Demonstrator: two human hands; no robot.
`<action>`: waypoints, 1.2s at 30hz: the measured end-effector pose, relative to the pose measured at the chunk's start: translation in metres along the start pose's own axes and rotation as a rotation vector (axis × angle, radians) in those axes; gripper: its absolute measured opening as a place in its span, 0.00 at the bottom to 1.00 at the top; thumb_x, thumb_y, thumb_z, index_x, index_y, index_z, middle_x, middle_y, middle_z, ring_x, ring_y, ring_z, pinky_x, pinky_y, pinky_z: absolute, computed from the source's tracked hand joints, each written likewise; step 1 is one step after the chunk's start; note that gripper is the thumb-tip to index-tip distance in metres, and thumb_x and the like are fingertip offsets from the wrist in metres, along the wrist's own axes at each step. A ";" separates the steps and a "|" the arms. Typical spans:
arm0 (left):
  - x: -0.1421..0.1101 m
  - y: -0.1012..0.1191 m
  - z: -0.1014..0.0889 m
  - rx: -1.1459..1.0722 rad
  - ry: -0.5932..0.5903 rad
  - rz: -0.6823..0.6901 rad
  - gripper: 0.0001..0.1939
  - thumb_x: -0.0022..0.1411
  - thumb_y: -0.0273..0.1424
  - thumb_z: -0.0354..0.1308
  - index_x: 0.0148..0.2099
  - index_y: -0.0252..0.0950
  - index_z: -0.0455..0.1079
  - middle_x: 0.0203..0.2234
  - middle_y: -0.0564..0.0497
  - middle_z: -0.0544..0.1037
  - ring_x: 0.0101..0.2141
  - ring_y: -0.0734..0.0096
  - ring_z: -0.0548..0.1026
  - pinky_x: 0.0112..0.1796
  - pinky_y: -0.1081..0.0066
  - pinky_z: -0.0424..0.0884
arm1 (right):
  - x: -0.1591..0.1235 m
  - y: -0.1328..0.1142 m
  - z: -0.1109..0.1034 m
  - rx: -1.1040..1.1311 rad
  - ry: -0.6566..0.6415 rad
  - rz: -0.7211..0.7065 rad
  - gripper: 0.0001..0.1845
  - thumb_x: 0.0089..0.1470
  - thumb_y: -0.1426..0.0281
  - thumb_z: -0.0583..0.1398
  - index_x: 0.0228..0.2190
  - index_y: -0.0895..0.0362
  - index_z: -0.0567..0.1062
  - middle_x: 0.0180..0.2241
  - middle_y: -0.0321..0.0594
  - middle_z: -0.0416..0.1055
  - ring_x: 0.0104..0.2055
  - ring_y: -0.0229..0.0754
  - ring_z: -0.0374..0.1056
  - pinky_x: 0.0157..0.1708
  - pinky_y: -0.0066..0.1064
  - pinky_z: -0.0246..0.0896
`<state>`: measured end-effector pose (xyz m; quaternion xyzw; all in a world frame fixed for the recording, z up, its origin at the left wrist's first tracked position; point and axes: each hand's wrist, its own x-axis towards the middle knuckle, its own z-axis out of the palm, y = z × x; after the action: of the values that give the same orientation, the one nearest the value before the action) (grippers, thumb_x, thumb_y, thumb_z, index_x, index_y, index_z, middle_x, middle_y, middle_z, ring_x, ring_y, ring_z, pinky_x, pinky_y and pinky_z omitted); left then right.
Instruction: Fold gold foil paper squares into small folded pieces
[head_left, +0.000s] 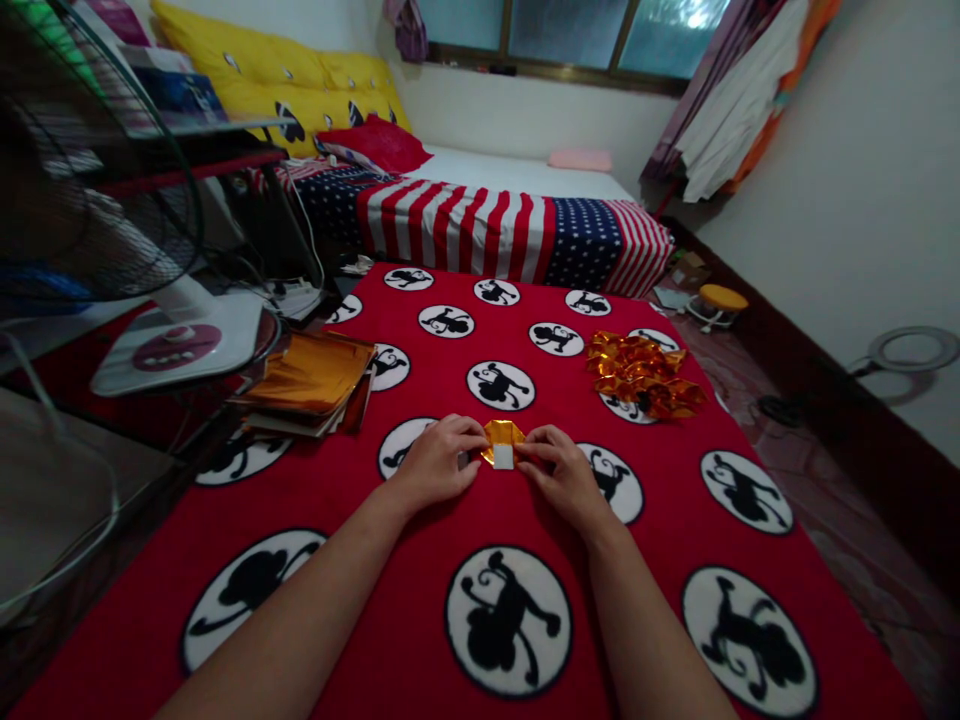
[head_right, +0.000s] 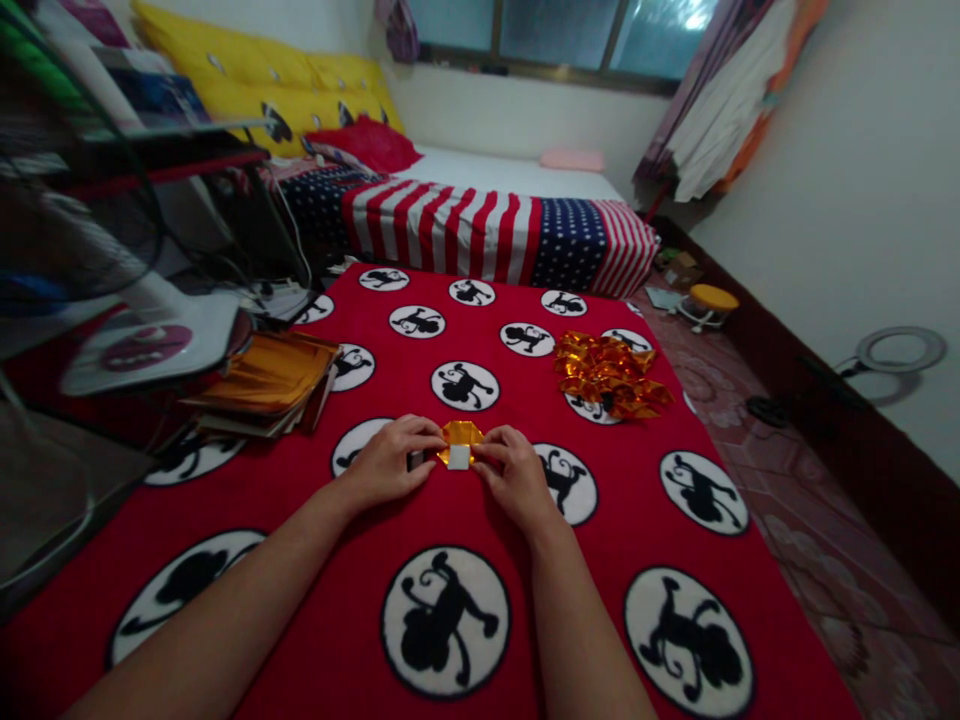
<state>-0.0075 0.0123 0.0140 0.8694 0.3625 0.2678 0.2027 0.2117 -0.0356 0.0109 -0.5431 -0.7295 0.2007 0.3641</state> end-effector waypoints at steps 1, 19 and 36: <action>0.000 0.000 0.000 0.006 -0.004 -0.005 0.13 0.54 0.25 0.59 0.42 0.40 0.77 0.40 0.48 0.77 0.42 0.64 0.72 0.45 0.64 0.69 | 0.000 0.000 0.000 -0.004 -0.005 -0.006 0.13 0.49 0.77 0.62 0.37 0.53 0.80 0.36 0.41 0.70 0.41 0.42 0.67 0.42 0.36 0.64; 0.000 0.005 0.005 0.049 0.040 -0.036 0.12 0.53 0.32 0.63 0.42 0.40 0.76 0.40 0.49 0.76 0.41 0.64 0.72 0.44 0.65 0.69 | -0.001 0.009 0.007 -0.058 0.048 -0.024 0.09 0.56 0.71 0.60 0.38 0.52 0.80 0.35 0.42 0.70 0.38 0.42 0.67 0.40 0.35 0.64; 0.001 0.004 0.009 0.089 0.081 -0.040 0.09 0.55 0.26 0.61 0.40 0.40 0.77 0.39 0.49 0.78 0.40 0.65 0.73 0.42 0.66 0.69 | 0.001 0.011 0.011 -0.030 0.134 0.059 0.08 0.56 0.73 0.59 0.34 0.54 0.80 0.34 0.40 0.70 0.36 0.40 0.68 0.36 0.31 0.64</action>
<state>0.0005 0.0092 0.0098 0.8587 0.3991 0.2821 0.1543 0.2104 -0.0297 -0.0028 -0.5821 -0.6900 0.1637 0.3978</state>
